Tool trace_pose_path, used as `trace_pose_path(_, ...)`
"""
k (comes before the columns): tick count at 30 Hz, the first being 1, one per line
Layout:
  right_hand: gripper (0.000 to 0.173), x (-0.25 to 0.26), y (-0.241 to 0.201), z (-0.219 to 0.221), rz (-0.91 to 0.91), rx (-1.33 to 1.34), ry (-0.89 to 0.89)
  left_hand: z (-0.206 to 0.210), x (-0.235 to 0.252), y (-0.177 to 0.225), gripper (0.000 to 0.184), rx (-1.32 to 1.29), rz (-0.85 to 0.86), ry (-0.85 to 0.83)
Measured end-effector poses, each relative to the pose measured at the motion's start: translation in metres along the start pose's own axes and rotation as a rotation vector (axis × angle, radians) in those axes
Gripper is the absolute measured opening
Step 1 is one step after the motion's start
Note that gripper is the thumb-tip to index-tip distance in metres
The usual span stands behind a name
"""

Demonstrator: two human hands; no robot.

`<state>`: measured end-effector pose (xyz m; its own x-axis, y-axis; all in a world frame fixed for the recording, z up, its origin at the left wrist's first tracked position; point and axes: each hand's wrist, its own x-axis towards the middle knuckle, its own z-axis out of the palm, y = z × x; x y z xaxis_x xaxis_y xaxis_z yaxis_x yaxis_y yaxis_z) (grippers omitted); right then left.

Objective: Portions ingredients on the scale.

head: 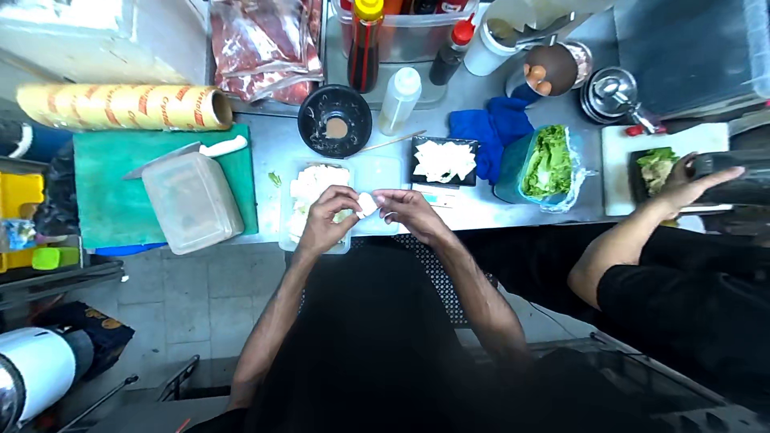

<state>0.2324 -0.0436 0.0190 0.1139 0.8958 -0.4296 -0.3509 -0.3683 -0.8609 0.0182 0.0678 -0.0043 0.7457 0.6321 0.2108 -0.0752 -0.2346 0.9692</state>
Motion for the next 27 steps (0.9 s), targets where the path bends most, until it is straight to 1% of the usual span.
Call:
trace_pose_path(1, 0.027, 0.0, 0.001, 0.0, -0.031, 0.015, 0.026, 0.005, 0.004, 0.002, 0.018, 0.016, 0.014, -0.023)
trace_pose_path(3, 0.022, 0.002, -0.001, -0.013, -0.112, -0.008, 0.137, 0.009, 0.009, 0.008, 0.022, 0.005, 0.026, -0.056)
trace_pose_path(5, 0.022, 0.003, -0.008, -0.036, -0.172, -0.09, 0.252, 0.01, 0.011, 0.01, 0.025, -0.029, 0.019, -0.065)
trace_pose_path(6, 0.024, 0.003, -0.015, -0.049, -0.208, -0.174, 0.316, 0.01, 0.011, 0.01, 0.025, -0.021, 0.014, -0.067)
trace_pose_path(8, 0.025, 0.005, -0.027, -0.08, -0.292, -0.469, 0.501, 0.006, 0.011, 0.011, 0.026, 0.006, 0.003, -0.058)
trace_pose_path(10, 0.027, 0.01, -0.03, -0.119, -0.311, -0.81, 0.723, 0.0, 0.008, 0.01, 0.027, 0.007, -0.007, -0.038)
trace_pose_path(11, 0.028, 0.013, -0.029, -0.137, -0.297, -0.937, 0.792, -0.004, 0.006, 0.009, 0.027, 0.006, -0.012, -0.026)
trace_pose_path(12, 0.028, 0.018, -0.026, -0.155, -0.287, -1.019, 0.819, -0.009, 0.003, 0.007, 0.027, 0.005, -0.018, -0.013)
trace_pose_path(14, 0.025, 0.025, -0.015, -0.18, -0.29, -1.107, 0.793, -0.019, -0.007, 0.0, 0.025, 0.001, -0.038, 0.015)
trace_pose_path(16, 0.023, 0.03, -0.006, -0.192, -0.302, -1.172, 0.727, -0.031, -0.019, -0.007, 0.024, -0.004, -0.071, 0.056)
trace_pose_path(19, 0.023, 0.032, 0.005, -0.198, -0.294, -1.258, 0.702, -0.054, -0.039, -0.013, 0.026, 0.003, -0.135, 0.162)
trace_pose_path(23, 0.026, 0.029, 0.006, -0.192, -0.27, -1.222, 0.756, -0.085, -0.06, -0.014, 0.028, 0.069, -0.22, 0.342)
trace_pose_path(25, 0.028, 0.028, 0.004, -0.188, -0.258, -1.218, 0.725, -0.091, -0.07, -0.011, 0.029, 0.119, -0.337, 0.398)
trace_pose_path(27, 0.031, 0.025, -0.002, -0.181, -0.276, -1.182, 0.713, -0.088, -0.079, -0.009, 0.023, 0.205, -0.491, 0.347)
